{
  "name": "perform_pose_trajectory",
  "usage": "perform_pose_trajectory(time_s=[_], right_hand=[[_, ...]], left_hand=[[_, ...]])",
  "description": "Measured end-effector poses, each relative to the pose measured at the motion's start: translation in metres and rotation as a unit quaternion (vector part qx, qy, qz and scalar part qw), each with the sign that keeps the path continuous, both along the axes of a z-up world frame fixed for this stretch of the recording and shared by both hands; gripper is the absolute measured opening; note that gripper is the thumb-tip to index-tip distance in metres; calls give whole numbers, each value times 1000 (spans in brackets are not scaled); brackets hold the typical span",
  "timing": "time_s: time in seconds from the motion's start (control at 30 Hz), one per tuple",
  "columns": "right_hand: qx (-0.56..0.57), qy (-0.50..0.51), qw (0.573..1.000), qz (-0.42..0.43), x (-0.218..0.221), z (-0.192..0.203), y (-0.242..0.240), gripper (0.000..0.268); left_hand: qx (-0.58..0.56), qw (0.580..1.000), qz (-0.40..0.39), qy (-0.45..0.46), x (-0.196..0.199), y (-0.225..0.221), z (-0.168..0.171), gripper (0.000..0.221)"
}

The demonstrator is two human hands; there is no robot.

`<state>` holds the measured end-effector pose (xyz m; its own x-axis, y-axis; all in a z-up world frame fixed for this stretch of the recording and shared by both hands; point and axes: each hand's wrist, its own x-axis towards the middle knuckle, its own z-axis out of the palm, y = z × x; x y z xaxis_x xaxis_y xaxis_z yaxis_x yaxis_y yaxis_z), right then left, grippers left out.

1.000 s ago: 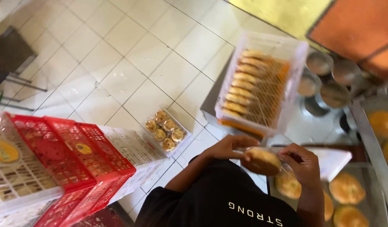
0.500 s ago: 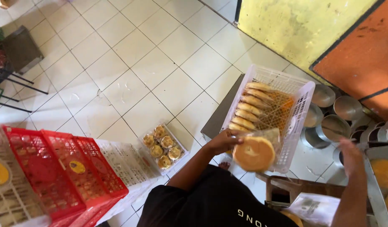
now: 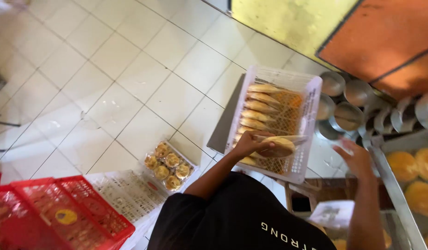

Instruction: The person places individual buns into plastic bags and then arranges the bagged buns into a plastic crate.

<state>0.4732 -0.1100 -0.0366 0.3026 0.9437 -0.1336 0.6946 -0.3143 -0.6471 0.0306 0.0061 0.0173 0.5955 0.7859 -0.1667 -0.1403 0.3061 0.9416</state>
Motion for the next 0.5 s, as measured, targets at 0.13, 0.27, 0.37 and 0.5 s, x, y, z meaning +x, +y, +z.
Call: perform_pose_trajectory(time_s=[0.13,0.27,0.37,0.5], right_hand=[[124,108,976,142,-118,129,21,85],[-4,33,974,224,-188,181,29,92],[-151,-33,975,162,-196,172,25,83],[-88,-44,988,117,-190,150,11,62]], left_hand=[[133,983,-77,100,36,5,6,46],[150,978,-132,55,65,-1,-49,49],[58,991,-119,-21,70,-7,-88,50],[7,999,29,18,43,8,-107,39]])
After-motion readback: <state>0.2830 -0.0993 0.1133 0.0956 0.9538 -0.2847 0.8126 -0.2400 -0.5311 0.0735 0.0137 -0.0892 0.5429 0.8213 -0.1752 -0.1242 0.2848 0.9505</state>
